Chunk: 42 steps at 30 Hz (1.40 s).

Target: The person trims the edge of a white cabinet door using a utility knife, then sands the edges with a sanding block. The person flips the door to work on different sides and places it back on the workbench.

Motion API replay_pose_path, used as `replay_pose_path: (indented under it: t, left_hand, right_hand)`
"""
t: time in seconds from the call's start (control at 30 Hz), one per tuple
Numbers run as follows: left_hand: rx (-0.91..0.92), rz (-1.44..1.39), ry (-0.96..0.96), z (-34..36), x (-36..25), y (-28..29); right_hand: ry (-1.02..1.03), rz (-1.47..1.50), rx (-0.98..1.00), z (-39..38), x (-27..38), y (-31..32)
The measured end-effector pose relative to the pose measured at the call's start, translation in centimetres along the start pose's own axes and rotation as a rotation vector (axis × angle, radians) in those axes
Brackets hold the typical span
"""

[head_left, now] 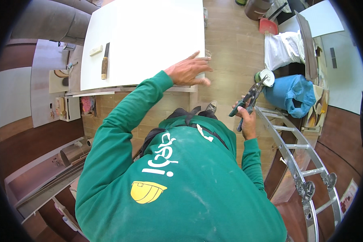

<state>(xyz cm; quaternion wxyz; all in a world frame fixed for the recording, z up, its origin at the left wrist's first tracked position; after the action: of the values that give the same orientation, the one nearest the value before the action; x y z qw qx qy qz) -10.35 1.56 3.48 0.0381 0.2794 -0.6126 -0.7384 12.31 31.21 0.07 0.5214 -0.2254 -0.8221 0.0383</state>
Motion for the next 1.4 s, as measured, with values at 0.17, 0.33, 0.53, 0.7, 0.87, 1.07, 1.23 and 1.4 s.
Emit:
replay_pose_path:
  t: [0.17,0.33,0.53,0.7,0.87,1.07,1.23,1.4]
  left_hand:
    - [-0.003,0.394,-0.138,-1.3,-0.8,0.3]
    - [0.016,0.339,-0.107,-0.2,-0.8,-1.4]
    - [0.054,-0.011,0.129,1.5,-1.1,1.3]
    - [-0.314,-0.348,0.300,-1.3,-4.9,1.9]
    - [-0.373,-0.540,0.372,-8.2,-8.2,3.1]
    - [-0.419,-0.797,0.452,-22.2,-5.7,6.3]
    - [-0.681,-0.737,0.638,-36.7,-0.4,10.9]
    - [-1.211,-0.410,1.222,-51.7,8.0,11.1]
  right_hand:
    - [-0.039,0.010,0.016,0.6,-0.6,1.2]
    - [-0.045,0.037,0.044,1.8,-1.6,2.6]
    - [0.043,-0.055,0.050,3.0,0.6,2.5]
    - [0.116,-0.114,0.097,2.7,5.0,-1.9]
    - [0.191,-0.428,0.155,3.7,8.3,-9.7]
    - [0.526,-1.015,0.254,12.7,8.8,-26.7]
    - [0.528,-1.610,0.024,23.2,6.0,-43.3]
    - [0.533,-1.767,-0.033,29.6,5.3,-54.8]
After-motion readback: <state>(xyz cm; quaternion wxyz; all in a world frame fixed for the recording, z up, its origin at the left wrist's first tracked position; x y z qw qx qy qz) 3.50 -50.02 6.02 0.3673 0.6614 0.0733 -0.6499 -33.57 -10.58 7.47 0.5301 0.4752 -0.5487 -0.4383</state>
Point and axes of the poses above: each hand's wrist, its own z-axis towards the middle knuckle, its own y-axis out of the back of the hand, x = y × z, the point moved 1 cm from there along z, towards the middle knuckle, and after that the axes turned 10 degrees about z, right-handed, at the moved point
